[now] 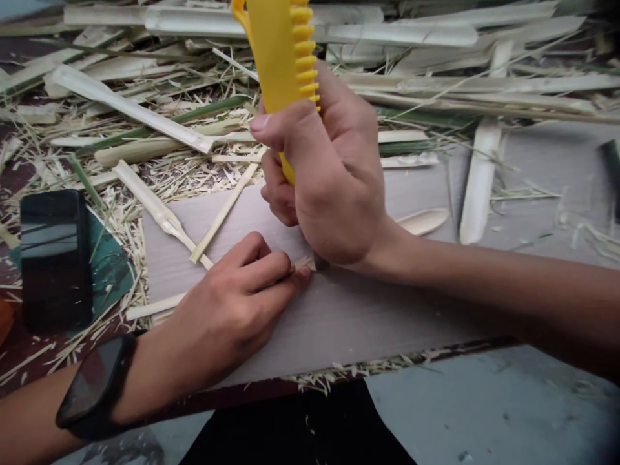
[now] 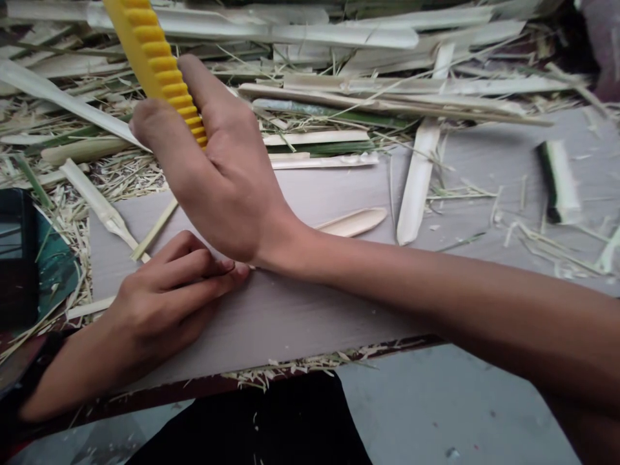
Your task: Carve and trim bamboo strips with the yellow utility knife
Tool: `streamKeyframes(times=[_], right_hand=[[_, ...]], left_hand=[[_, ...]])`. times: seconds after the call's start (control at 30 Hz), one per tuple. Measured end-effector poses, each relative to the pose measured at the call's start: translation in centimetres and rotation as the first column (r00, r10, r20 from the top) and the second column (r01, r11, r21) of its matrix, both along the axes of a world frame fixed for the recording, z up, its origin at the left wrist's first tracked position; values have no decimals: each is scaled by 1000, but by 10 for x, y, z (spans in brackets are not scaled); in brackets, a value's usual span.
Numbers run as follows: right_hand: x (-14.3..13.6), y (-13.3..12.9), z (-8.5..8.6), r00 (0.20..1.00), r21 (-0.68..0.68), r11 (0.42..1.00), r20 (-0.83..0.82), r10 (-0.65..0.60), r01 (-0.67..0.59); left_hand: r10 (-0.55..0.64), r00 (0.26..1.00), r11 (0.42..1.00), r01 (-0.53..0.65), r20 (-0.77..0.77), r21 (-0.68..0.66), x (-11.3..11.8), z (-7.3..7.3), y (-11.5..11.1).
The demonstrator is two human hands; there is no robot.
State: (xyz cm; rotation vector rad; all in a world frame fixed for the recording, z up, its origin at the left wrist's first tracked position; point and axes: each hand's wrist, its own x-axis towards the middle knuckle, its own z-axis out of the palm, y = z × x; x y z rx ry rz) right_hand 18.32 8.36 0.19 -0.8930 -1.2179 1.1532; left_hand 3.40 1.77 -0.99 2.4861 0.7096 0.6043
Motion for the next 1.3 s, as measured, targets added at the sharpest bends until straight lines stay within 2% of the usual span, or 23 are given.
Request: streamKeyframes(times=[0.23,0.43,0.57,0.73,0.9,1.07,1.3], right_hand=[[1,3,4,998,36,999,-53,41,-39],[0,5,4,999,-12,999,27,37,-37],[-4,7,3,1000,32,999,-4,9,-9],[-5,6,5,995,110,993,-87,58,-49],[-4,1,7,998,39,998,-2,55,-55],[-3,2,9,998,121,991,-4,57,-56],[-3,2,8,998,88,994,2,66,-66]], left_hand=[[0,1000,1000,0,-7,-5,0,1,1],[-15,999,1000,15,-28,10,1,4,1],[-14,1000,999,15,-24,44,1,4,1],[-1,999,999,3,-33,51,2,4,1],[3,1000,998,-2,-27,57,2,4,1],[0,1000,998,2,-29,57,2,5,2],[8,1000,997,-5,-28,75,3,1,1]])
